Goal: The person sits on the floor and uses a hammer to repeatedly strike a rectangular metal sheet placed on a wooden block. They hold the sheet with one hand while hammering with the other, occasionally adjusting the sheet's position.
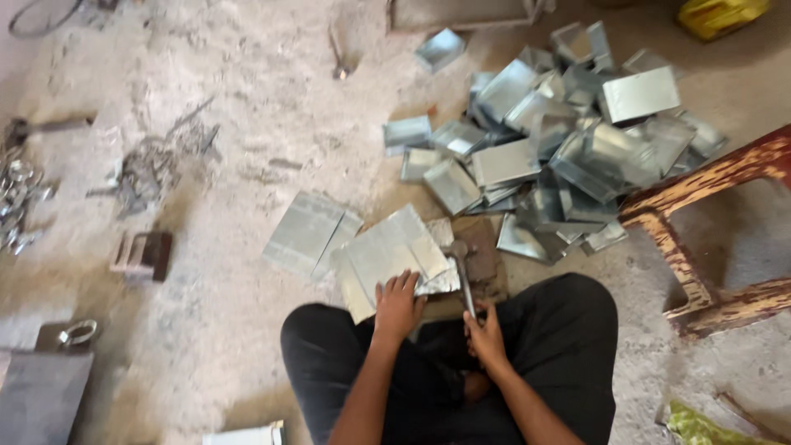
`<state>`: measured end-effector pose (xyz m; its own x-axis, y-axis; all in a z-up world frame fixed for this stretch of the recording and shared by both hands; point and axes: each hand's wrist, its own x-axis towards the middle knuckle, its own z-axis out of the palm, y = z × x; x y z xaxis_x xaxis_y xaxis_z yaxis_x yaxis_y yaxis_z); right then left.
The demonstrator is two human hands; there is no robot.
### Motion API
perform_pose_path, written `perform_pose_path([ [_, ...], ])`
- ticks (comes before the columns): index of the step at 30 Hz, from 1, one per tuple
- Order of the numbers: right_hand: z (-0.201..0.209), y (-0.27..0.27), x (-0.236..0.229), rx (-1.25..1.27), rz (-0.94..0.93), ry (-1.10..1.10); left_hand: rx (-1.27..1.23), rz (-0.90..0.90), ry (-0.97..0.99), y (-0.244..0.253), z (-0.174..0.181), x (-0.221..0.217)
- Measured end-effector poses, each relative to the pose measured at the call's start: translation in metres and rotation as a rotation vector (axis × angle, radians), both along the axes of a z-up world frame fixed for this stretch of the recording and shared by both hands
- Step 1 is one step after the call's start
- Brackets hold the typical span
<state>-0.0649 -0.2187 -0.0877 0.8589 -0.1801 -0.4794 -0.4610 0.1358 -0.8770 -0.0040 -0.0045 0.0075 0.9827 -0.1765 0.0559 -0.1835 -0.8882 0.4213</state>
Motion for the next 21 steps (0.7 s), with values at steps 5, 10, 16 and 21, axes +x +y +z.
perform_pose_path([
  [5,-0.008,-0.001,-0.002,-0.013,0.032,-0.015,-0.182,0.259,-0.237,0.028,-0.005,0.001],
  [10,0.007,0.005,0.005,0.064,0.026,0.019,-0.345,0.553,-0.418,0.082,-0.035,0.007],
  [16,0.035,0.017,0.053,0.135,0.025,-0.006,-0.557,0.732,-0.191,0.089,-0.052,0.042],
  [21,0.062,0.009,0.092,0.181,0.016,-0.053,-0.527,0.739,-0.117,0.062,-0.034,0.089],
])
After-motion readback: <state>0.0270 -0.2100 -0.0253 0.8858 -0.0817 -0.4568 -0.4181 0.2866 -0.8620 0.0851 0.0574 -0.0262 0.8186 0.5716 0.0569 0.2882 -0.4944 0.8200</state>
